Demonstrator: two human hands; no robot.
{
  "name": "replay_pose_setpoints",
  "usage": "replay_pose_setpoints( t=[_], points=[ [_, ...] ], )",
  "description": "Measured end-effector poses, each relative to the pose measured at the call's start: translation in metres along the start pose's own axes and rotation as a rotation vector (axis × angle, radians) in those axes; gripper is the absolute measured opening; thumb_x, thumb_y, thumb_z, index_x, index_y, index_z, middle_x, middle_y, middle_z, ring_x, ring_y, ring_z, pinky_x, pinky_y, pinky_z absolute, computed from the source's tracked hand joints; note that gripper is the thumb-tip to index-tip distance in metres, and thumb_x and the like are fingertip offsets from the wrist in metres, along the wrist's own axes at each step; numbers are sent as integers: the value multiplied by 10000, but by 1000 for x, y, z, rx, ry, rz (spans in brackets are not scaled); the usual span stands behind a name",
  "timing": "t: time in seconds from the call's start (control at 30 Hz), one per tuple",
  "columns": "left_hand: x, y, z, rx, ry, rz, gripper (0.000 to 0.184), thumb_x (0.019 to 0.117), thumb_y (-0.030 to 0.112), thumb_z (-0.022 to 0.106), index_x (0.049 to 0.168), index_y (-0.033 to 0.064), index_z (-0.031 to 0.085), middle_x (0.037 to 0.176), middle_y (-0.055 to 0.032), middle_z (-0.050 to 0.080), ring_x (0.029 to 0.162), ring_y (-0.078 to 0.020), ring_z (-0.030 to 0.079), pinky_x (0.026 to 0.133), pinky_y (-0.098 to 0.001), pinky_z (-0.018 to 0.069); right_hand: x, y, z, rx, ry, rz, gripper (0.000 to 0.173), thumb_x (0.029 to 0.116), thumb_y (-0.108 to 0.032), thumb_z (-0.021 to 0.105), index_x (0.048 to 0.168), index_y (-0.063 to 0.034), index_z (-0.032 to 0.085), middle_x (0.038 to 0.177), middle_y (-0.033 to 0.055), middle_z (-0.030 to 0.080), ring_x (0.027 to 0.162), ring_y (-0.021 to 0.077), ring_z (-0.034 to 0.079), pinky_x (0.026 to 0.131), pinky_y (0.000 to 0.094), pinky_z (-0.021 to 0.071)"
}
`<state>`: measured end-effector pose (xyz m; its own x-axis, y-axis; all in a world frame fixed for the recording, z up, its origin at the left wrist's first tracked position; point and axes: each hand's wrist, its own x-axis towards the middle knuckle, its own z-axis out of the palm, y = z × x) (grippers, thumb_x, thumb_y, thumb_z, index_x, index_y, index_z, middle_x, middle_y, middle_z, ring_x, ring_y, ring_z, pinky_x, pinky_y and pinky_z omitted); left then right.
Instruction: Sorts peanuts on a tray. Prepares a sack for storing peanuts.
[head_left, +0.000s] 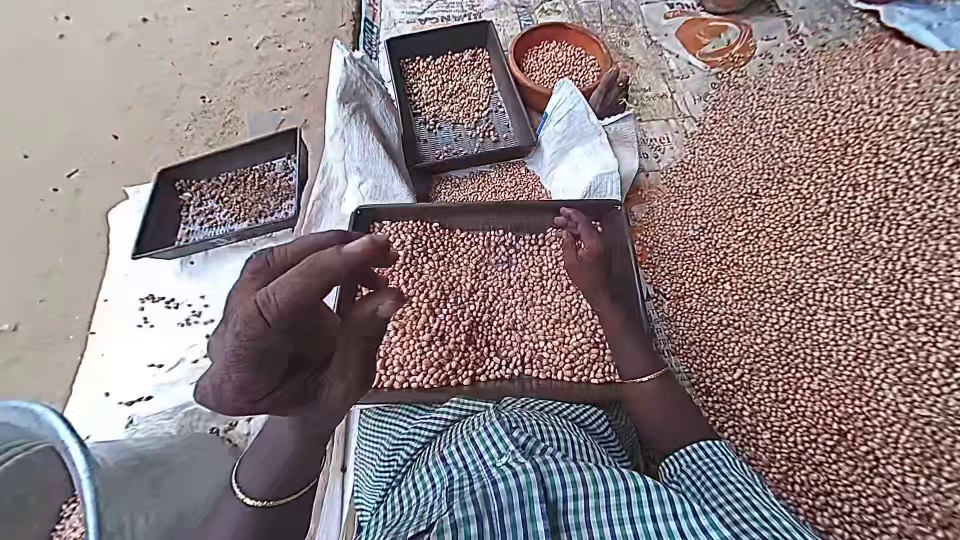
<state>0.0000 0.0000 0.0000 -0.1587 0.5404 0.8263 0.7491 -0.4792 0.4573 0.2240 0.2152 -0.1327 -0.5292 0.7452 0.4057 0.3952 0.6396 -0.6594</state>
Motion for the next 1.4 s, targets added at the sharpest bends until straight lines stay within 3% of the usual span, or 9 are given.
replay_pose_setpoints(
  t=[0.17, 0.27, 0.43, 0.6, 0.7, 0.83, 1.0, 1.2, 1.4],
  points=[
    [-114, -48, 14, -322, 304, -1016, 148, 994, -7, 524, 1037, 71, 642, 859, 46, 739, 667, -55, 702, 612, -217, 604, 20, 27, 8, 224, 194, 137, 389, 1020, -8, 478, 1381, 137, 472, 1229, 236, 663, 1015, 203, 696, 900, 323, 558],
    [-120, -63, 9, -483, 489, -1252, 243, 1066, 18, 421, 968, 66, 638, 801, 15, 730, 595, -51, 678, 539, -191, 575, 23, 42, 18, 303, 190, 188, 367, 1020, -12, 473, 1355, 137, 473, 1203, 201, 661, 982, 132, 693, 871, 275, 564],
    [-123, -80, -3, -891, 557, -1173, 530, 1130, 322, 182, 1008, 127, 660, 875, 25, 723, 668, -44, 679, 577, -173, 568, -8, -3, 14, 496, -316, -111, 386, 953, 52, 381, 1272, 97, 594, 1354, 168, 623, 1295, 187, 575, 1122, 324, 436],
    [-128, -76, -8, -1026, 480, -1112, 675, 1051, 629, 136, 1081, 212, 667, 937, 53, 698, 700, -36, 658, 608, -157, 544, -8, -48, 62, 766, -772, -367, 423, 955, -173, 417, 1136, 102, 683, 1223, 191, 689, 1249, 244, 609, 1134, 376, 428],
    [-129, -73, -11, -1020, 454, -1099, 678, 1035, 661, 126, 1116, 233, 645, 948, 67, 680, 706, -20, 643, 621, -150, 533, 25, -66, 67, 846, -632, -447, 389, 1009, -154, 423, 1140, 122, 664, 1201, 177, 708, 1230, 196, 629, 1105, 349, 459],
    [-130, -75, -10, -1045, 473, -1110, 711, 1028, 670, 110, 1087, 219, 656, 941, 54, 695, 727, -42, 669, 629, -167, 553, 55, -32, 26, 577, -123, 8, 171, 985, 4, 526, 1095, 18, 655, 1174, 51, 699, 1110, 86, 669, 981, 272, 551],
    [-133, -80, -12, -1082, 431, -1070, 639, 995, 720, 254, 1094, 240, 664, 944, 65, 683, 724, -37, 653, 628, -161, 540, -35, -33, -4, 101, -431, 70, 192, 982, -31, 610, 1114, 72, 705, 1421, 196, 586, 1291, 253, 592, 1090, 352, 463],
    [-131, -76, -12, -1030, 394, -1074, 674, 1007, 699, 148, 1104, 243, 635, 956, 68, 673, 738, -39, 645, 653, -164, 535, -67, -34, 25, -245, -445, -152, 112, 917, -98, 702, 950, -37, 791, 910, 200, 660, 834, 385, 615, 750, 509, 460],
    [-132, -76, -12, -1061, 431, -1064, 704, 1005, 695, 111, 1085, 223, 627, 914, 56, 666, 704, -52, 639, 629, -175, 535, -55, -60, 25, -526, -712, -292, 42, 861, 80, 685, 879, 45, 701, 897, 227, 626, 801, 399, 641, 664, 510, 464]
  ],
)
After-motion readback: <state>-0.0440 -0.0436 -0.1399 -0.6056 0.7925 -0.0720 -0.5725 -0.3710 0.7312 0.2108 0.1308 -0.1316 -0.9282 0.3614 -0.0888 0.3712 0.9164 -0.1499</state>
